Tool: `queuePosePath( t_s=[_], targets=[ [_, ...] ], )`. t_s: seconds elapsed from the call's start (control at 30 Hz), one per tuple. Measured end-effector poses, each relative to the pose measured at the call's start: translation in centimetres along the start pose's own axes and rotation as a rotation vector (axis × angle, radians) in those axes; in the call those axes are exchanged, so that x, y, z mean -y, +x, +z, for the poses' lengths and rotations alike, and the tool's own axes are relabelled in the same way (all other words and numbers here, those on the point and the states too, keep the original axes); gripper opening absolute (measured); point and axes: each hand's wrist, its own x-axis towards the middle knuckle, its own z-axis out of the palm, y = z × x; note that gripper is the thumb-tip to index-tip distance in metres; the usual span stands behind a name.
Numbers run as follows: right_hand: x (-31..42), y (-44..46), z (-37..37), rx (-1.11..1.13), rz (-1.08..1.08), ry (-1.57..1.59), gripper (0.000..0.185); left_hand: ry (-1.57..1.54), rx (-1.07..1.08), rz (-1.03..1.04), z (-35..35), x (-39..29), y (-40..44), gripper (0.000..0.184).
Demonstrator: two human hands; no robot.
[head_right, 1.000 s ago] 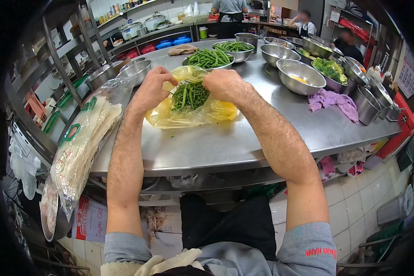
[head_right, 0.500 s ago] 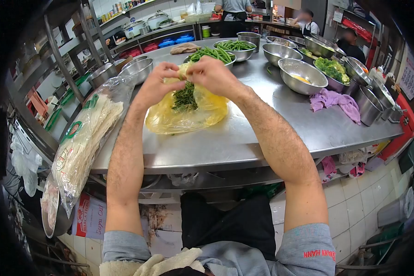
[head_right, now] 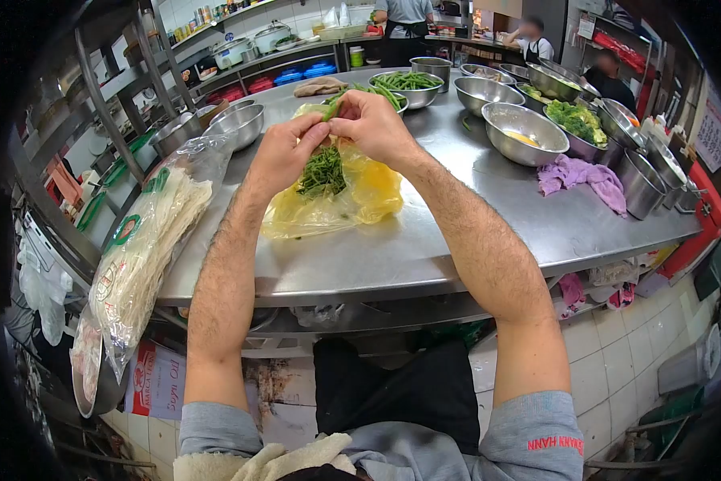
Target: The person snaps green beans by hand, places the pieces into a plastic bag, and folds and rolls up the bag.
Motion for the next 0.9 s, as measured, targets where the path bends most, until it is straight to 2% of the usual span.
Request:
queuePosePath(
  t_s=[0.1, 0.17, 0.2, 0.27, 0.3, 0.37, 0.5, 0.63, 0.7, 0.77, 0.8, 0.87, 0.9],
  targets=[
    [0.0, -0.1, -0.5, 0.112, 0.073, 0.037, 0.016, 0.054, 0.03, 0.041, -0.7, 0.1, 0.0, 0.022],
    [-0.1, 0.0, -1.1, 0.148, -0.051, -0.243, 0.018, 0.112, 0.016, 0.057, -1.1, 0.2, 0.0, 0.022],
    [0.5, -0.2, -1.2, 0.15, -0.051, -0.244, 0.018, 0.17, 0.001, 0.072, -1.3, 0.2, 0.0, 0.021],
    [1.7, -0.8, -1.5, 0.123, -0.2, -0.587, 0.022, 0.205, 0.0, 0.078, -1.5, 0.2, -0.1, 0.021],
    [1.6, -0.7, -1.6, 0.123, -0.2, -0.587, 0.022, 0.239, 0.001, 0.086, -1.5, 0.2, -0.1, 0.021],
    [1.2, -0.6, -1.6, 0.141, -0.344, -0.774, 0.023, 0.255, 0.01, 0.1, -1.4, 0.4, -0.1, 0.021],
    [1.3, -0.8, -1.3, 0.167, -0.267, -0.874, 0.023, 0.272, 0.025, 0.203, -0.9, 0.8, 0.0, 0.02],
    [0.8, -0.7, -0.8, 0.098, -0.379, -0.877, 0.022, 0.292, 0.078, 0.169, -0.2, 0.2, 0.1, 0.018],
    [0.7, -0.6, -0.5, 0.05, -0.419, -0.88, 0.021, 0.159, -0.03, 0.136, -0.1, -0.3, 0.0, 0.019],
    [0.7, -0.3, 0.1, -0.091, -0.084, -0.345, 0.019, 0.136, -0.073, 0.14, -0.1, -1.0, 0.0, 0.019],
    [0.3, 0.0, -0.1, -0.094, -0.084, -0.347, 0.019, 0.112, -0.118, 0.145, -0.1, -1.2, 0.0, 0.018],
    [-0.4, 0.7, -0.6, -0.176, 0.192, 0.22, 0.021, 0.141, -0.133, 0.164, -0.1, -0.9, 0.0, 0.018],
    [-0.1, 0.6, -0.8, -0.175, 0.19, 0.219, 0.021, 0.174, -0.148, 0.181, -0.1, -0.6, 0.0, 0.018]
  ],
)
